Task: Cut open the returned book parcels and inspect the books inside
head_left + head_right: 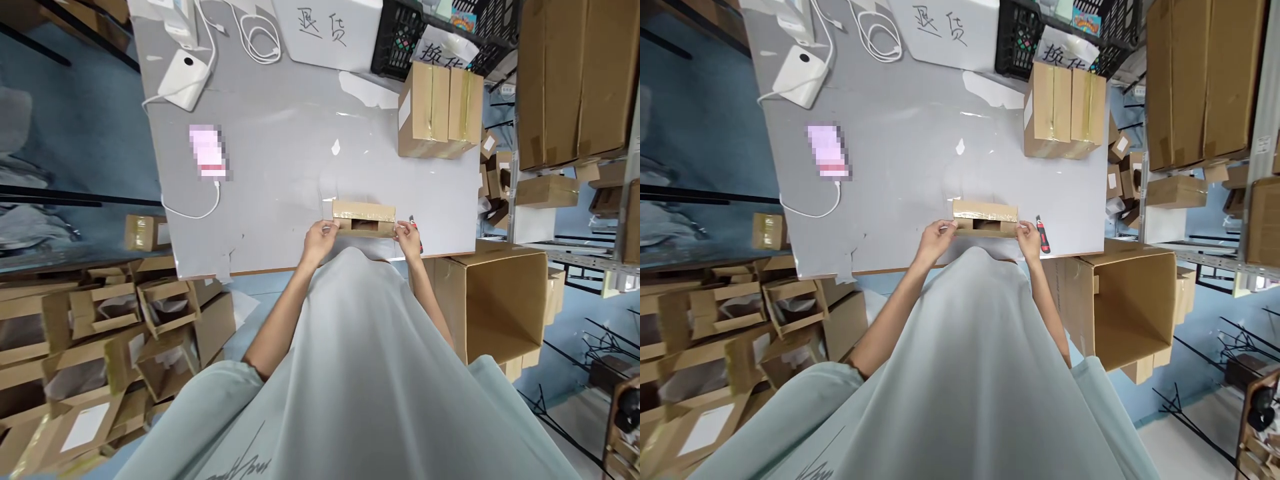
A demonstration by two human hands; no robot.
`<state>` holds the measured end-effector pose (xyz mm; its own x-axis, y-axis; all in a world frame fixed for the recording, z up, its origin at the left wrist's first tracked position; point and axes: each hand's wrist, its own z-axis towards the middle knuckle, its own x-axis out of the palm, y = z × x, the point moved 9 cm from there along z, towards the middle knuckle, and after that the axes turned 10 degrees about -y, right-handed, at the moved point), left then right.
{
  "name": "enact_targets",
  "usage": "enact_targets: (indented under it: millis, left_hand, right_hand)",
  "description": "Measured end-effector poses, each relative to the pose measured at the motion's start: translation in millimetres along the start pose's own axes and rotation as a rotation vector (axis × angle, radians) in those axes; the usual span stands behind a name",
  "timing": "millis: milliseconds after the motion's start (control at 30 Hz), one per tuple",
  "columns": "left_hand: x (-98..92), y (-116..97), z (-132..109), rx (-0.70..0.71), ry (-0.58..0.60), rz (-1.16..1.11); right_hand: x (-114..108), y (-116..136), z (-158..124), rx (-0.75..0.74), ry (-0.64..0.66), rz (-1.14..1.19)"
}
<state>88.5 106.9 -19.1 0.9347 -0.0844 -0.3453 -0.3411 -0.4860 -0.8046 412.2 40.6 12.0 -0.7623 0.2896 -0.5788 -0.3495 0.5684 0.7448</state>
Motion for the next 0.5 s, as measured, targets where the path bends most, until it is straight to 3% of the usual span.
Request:
enact_targets:
  millis: [167, 333, 500]
  left_hand:
    - [-7.9, -12, -10, 0.104, -0.043, 0.056]
    - [-8.1, -2, -19, 0.076, 0.023, -0.057]
    - [-7.2, 5, -28, 0.064, 0.060, 0.002]
  right_hand:
    - [-7, 22, -1, -0.070, 0.024, -0.253]
    - [8, 59, 4, -0.314, 0.156, -0.481]
    - [13, 74, 19, -0.421, 0.259, -0.547]
